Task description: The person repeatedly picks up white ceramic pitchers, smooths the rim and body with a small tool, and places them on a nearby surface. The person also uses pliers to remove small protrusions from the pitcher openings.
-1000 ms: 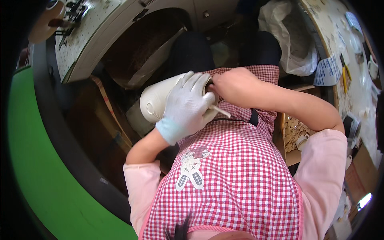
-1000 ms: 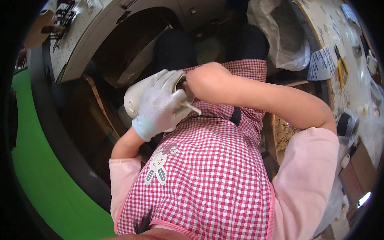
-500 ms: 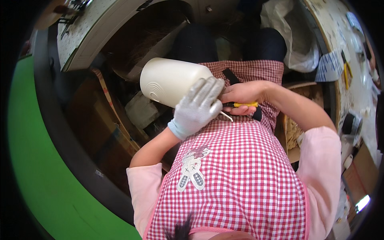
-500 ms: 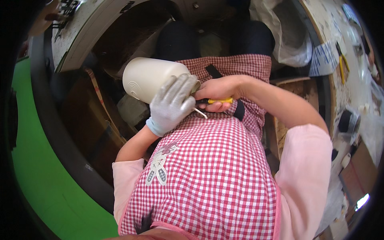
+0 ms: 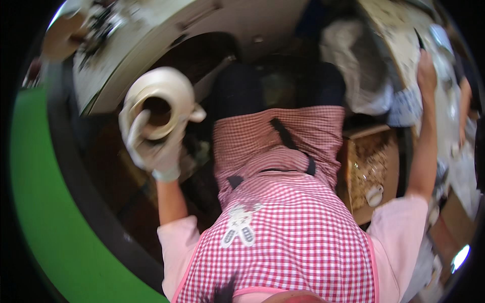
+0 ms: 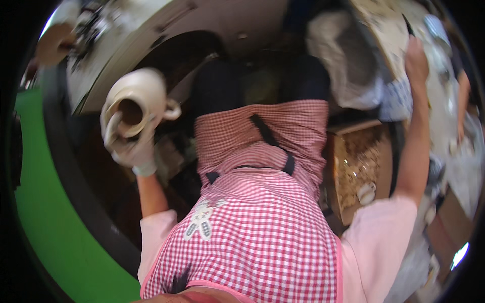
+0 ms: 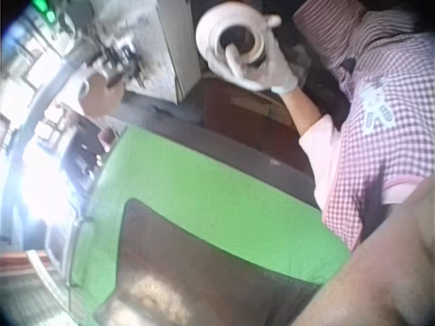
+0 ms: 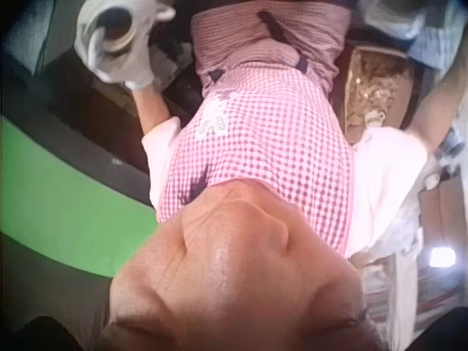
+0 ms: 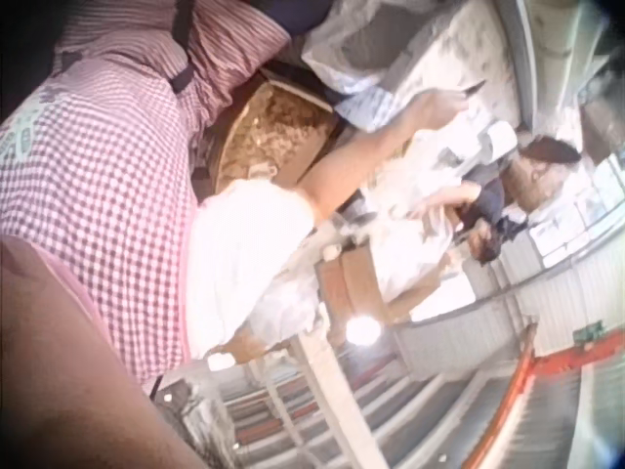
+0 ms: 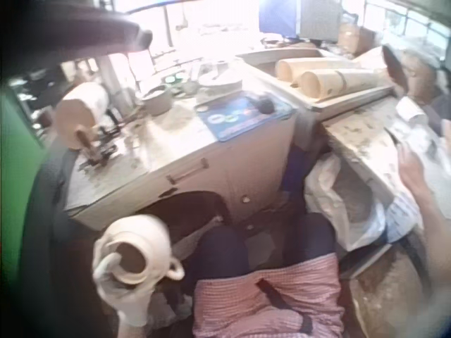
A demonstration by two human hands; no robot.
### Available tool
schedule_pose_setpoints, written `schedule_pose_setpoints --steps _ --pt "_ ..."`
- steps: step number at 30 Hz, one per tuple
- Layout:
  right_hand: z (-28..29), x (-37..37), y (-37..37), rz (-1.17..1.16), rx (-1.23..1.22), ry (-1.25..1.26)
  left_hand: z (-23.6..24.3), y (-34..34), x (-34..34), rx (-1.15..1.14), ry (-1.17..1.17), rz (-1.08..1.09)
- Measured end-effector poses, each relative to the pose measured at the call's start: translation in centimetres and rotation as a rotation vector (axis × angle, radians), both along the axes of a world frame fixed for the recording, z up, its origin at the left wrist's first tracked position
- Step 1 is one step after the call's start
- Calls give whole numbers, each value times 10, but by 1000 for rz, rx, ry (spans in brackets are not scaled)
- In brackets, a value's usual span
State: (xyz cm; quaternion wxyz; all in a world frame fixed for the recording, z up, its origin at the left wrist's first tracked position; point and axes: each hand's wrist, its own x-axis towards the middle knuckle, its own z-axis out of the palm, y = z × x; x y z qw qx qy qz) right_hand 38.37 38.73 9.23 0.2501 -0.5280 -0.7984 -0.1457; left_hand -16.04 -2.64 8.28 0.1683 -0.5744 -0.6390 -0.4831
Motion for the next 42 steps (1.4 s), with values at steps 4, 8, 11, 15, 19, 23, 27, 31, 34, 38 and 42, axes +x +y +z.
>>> schedule_pose_setpoints --steps 4,8,11,15,19,23,27,31,34,38,42 --pt "-26 79 50 -356 -230 -432 13 0 5 -100 -55 102" --pt "-32 42 14 -289 51 -384 24 -11 11 -196 -362 204" --pt "-47 -9 -21 134 64 68 20 -14 21 -203 -591 193" --pt "-151 -37 -38 98 -670 -12 13 -2 29 -174 -632 222" --pt "-267 -2 -11 -483 -889 -463 13 4 32 -194 -648 213" --pt "-304 28 -15 -472 -826 -315 14 7 35 -199 -623 192" --pt "-248 17 -42 -364 -535 -134 21 14 39 -219 -538 -17" --pt "-151 -38 -91 -111 -346 209 31 15 53 -261 -431 -114" --pt "-91 -100 -145 206 -818 746 31 14 65 -241 -375 -208" --pt "-49 -158 -193 493 -1446 907 28 14 72 -237 -335 -301" --pt "-65 -190 -213 453 -925 434 26 10 73 -249 -168 -300"
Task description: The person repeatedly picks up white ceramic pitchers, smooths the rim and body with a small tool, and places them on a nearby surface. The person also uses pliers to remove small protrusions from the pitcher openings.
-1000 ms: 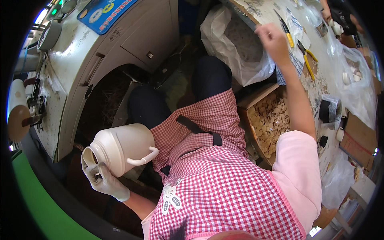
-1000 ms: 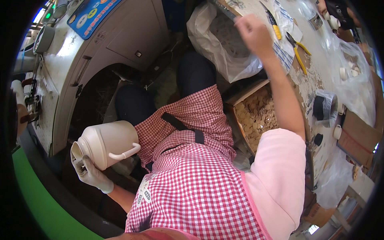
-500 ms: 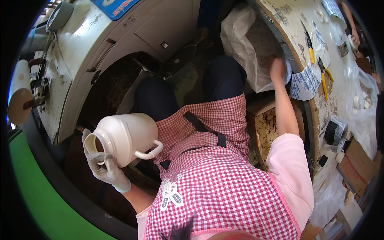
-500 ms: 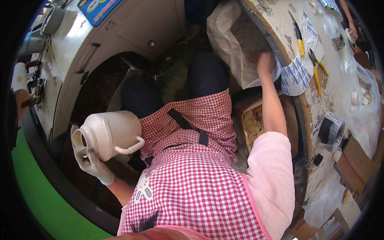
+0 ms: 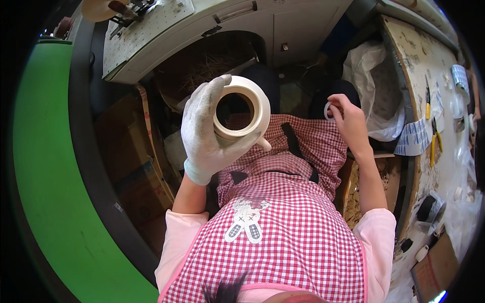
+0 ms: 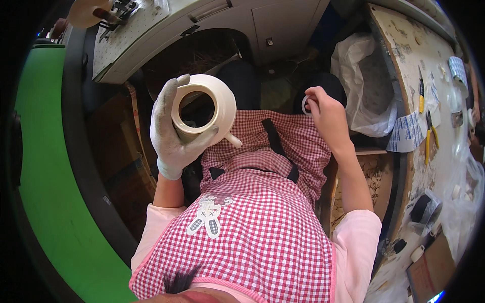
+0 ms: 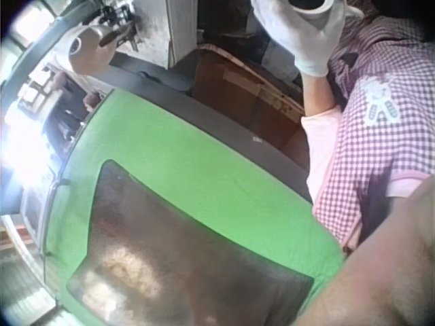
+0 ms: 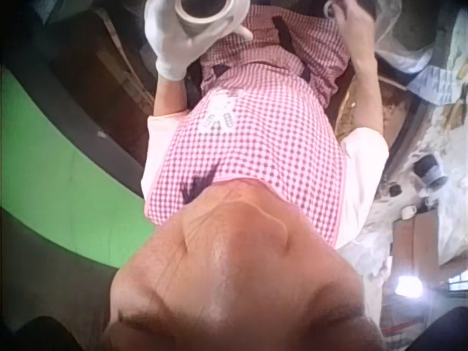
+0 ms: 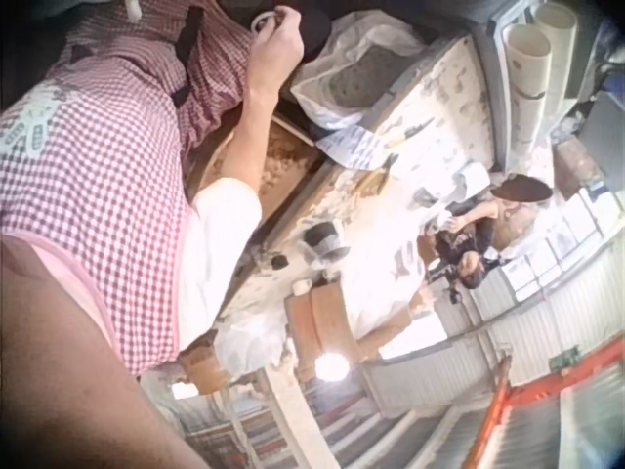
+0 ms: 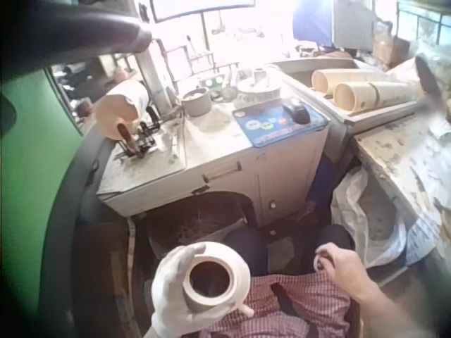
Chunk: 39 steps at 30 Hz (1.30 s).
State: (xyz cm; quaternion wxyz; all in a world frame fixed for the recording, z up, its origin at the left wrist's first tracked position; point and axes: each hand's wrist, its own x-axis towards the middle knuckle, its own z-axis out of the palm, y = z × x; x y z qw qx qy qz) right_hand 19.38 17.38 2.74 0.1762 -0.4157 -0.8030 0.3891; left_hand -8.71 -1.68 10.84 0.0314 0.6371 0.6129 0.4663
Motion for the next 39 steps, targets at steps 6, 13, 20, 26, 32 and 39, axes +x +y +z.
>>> schedule_pose_setpoints --steps 6,13,20,26,32,39 --pt "-22 8 -8 -26 312 -29 -7 -11 2 59 -72 -5" --pt "-23 16 1 -18 522 -352 -11 -12 3 81 -95 -13" --pt "-7 6 8 61 -308 -117 -11 -16 -3 106 -58 -1" --pt "19 -12 -1 264 -453 -256 -10 -13 -4 133 37 79" --pt "82 -51 -35 92 -72 477 -7 -12 1 73 28 93" --pt "135 -90 -71 573 39 434 0 -7 19 5 23 42"
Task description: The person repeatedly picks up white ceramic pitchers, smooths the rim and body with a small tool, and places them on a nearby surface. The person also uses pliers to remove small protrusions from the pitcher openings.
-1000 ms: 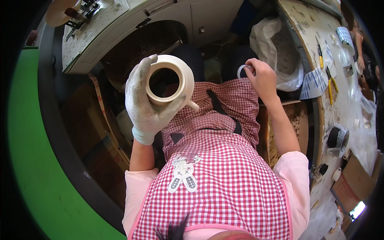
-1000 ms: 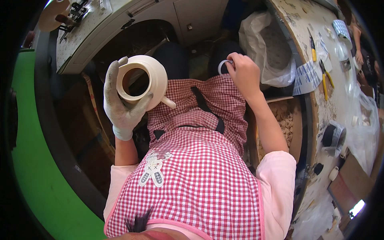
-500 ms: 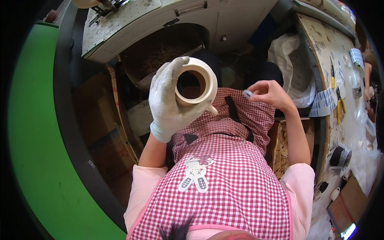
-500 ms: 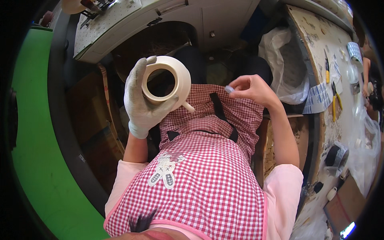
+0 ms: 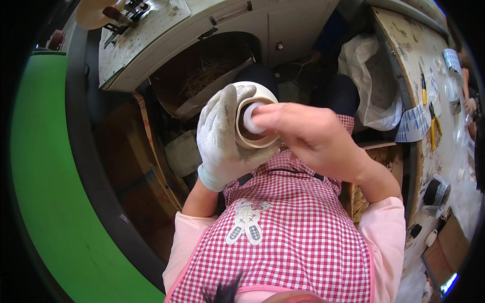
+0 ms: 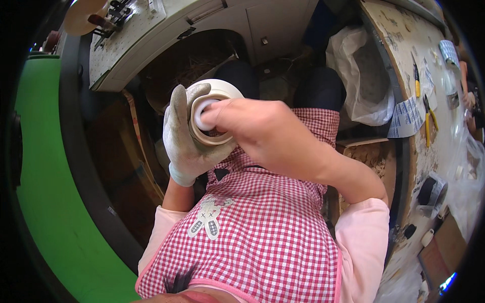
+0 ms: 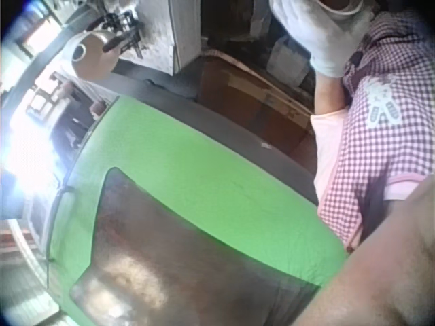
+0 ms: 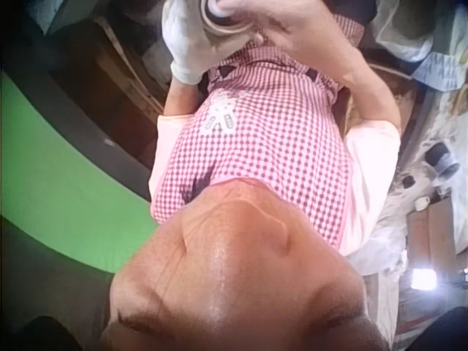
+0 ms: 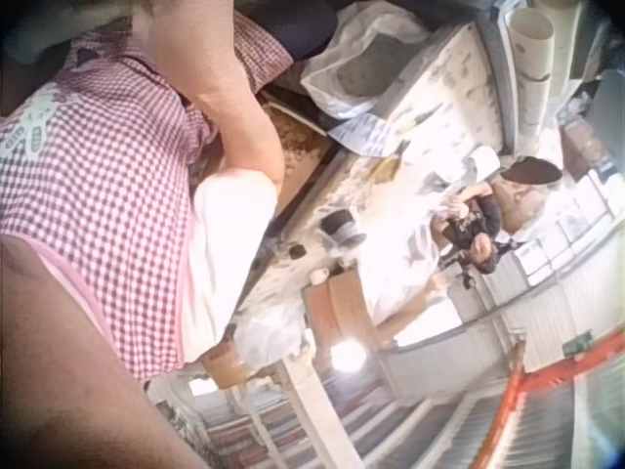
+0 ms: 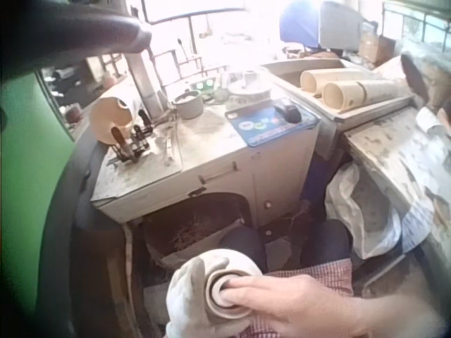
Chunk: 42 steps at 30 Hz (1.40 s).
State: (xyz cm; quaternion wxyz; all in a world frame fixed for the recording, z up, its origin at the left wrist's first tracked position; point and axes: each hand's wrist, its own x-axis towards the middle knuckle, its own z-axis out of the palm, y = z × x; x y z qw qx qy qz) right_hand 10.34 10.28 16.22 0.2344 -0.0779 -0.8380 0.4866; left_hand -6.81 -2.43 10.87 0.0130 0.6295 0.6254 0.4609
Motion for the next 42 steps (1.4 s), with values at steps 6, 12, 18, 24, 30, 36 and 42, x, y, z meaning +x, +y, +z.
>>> schedule_pose_setpoints --steps 6,12,18,24,30,36,42 --pt "-18 -7 -14 -124 519 -185 -1 5 3 2 93 -35" --pt "-10 -10 13 110 601 -314 2 10 9 -10 77 -75" --pt "-3 10 46 399 303 -488 6 17 18 -27 144 -122" --pt "-20 20 26 67 36 -324 6 38 19 27 139 -130" --pt "-42 39 30 -524 -228 -31 14 47 13 73 -2 -53" --pt "-59 106 69 -755 -445 177 -1 24 -17 -526 -861 183" --pt "-50 101 65 -751 -144 -54 -52 28 22 -319 -1678 -584"
